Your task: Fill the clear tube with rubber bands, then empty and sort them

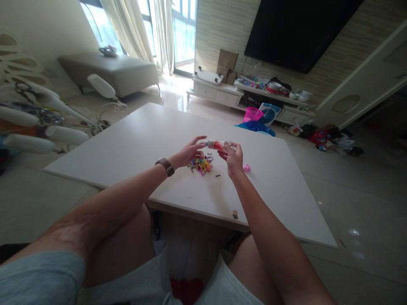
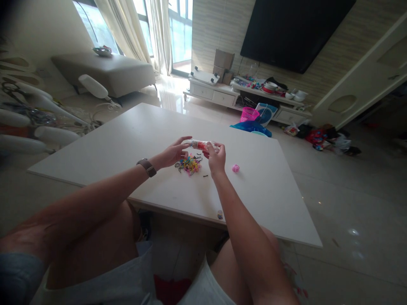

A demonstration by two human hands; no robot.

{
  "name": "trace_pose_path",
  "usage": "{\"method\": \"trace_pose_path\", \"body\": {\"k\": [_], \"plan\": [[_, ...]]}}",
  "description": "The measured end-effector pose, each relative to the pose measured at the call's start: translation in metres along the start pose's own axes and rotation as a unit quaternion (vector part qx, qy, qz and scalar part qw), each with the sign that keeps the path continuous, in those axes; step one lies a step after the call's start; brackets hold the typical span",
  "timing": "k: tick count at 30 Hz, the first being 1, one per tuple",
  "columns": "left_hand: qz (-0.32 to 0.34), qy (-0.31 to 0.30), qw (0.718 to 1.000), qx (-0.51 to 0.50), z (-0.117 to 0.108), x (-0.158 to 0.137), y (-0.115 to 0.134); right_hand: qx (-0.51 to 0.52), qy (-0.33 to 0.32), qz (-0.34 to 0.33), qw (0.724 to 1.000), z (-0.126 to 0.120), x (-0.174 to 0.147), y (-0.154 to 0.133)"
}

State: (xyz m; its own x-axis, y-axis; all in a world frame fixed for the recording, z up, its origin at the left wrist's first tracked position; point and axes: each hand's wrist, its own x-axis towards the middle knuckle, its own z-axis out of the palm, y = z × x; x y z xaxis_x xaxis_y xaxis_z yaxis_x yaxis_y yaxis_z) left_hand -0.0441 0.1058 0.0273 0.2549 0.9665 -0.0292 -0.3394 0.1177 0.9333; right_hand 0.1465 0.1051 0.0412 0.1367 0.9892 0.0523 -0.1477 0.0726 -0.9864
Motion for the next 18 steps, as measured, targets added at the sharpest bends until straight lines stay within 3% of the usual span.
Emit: {"method": "trace_pose_path", "body": {"k": [3, 9, 18], "plan": [[-0.003, -0.018, 1.000, 0.018, -0.001, 0.001, -0.002, 0.011, -0.008, 0.009, 1.000, 0.001, -0.001, -0.001], [0.041, 0.020, 0.999, 0.021, -0.006, 0.005, -0.004, 0.028, 0.008, 0.027, 0.999, -0.001, 0.001, -0.001], [-0.021, 0.100, 0.995, 0.003, -0.016, 0.013, -0.008, 0.028, 0.018, 0.032, 0.999, -0.002, 0.001, -0.002]]}}
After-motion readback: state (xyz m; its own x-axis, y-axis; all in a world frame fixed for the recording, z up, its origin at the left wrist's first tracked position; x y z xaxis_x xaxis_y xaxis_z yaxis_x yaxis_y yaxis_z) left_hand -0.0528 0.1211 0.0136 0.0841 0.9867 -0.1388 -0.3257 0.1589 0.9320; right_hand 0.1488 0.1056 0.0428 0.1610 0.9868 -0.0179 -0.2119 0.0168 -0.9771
